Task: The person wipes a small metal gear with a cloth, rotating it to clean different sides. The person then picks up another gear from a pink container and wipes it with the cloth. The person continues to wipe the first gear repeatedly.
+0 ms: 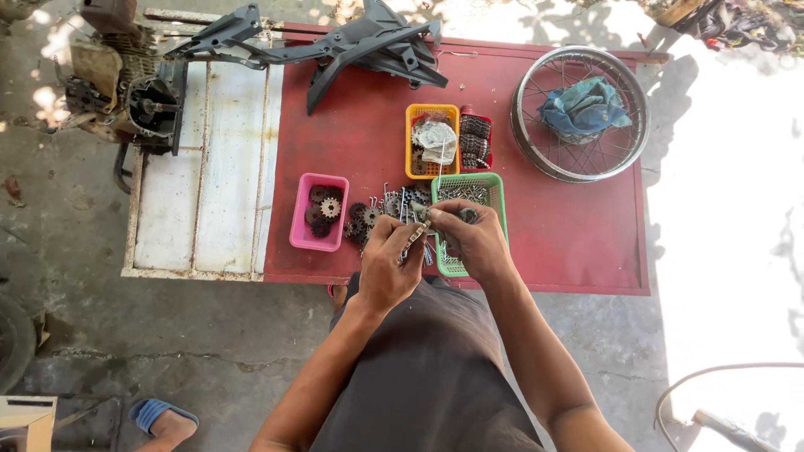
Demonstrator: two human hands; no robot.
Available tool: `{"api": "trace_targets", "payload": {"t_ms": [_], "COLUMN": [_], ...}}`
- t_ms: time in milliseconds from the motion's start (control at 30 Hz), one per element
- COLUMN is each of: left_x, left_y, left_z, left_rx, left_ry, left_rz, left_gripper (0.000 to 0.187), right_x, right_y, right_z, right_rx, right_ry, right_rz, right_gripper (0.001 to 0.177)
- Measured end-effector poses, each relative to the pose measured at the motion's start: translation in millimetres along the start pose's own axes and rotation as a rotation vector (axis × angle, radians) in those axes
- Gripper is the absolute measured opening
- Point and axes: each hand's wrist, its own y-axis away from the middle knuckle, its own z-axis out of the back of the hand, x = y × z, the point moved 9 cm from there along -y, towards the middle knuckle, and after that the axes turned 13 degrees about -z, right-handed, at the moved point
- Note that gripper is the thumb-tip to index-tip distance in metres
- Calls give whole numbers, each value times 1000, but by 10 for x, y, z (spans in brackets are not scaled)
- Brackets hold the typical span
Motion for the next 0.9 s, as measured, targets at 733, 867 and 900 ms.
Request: {"api": "trace_targets", "payload": {"t_ms": [733,867,900], "left_x": [404,514,516], "left_y": [41,129,122], "left_z": [521,586,579], "left_rx": [132,152,163], "left_ry": [108,195,231], "left_rz": [292,446,477], "left_gripper": [12,16,15], "right_x": [140,78,68], "right_y": [501,558,520], "right_z": [-749,-800,-763], "right_rx": [-371,-416,-386], "right_ry": [473,431,368], "right_rz": [856,893,846], "right_gripper": [10,8,9]}}
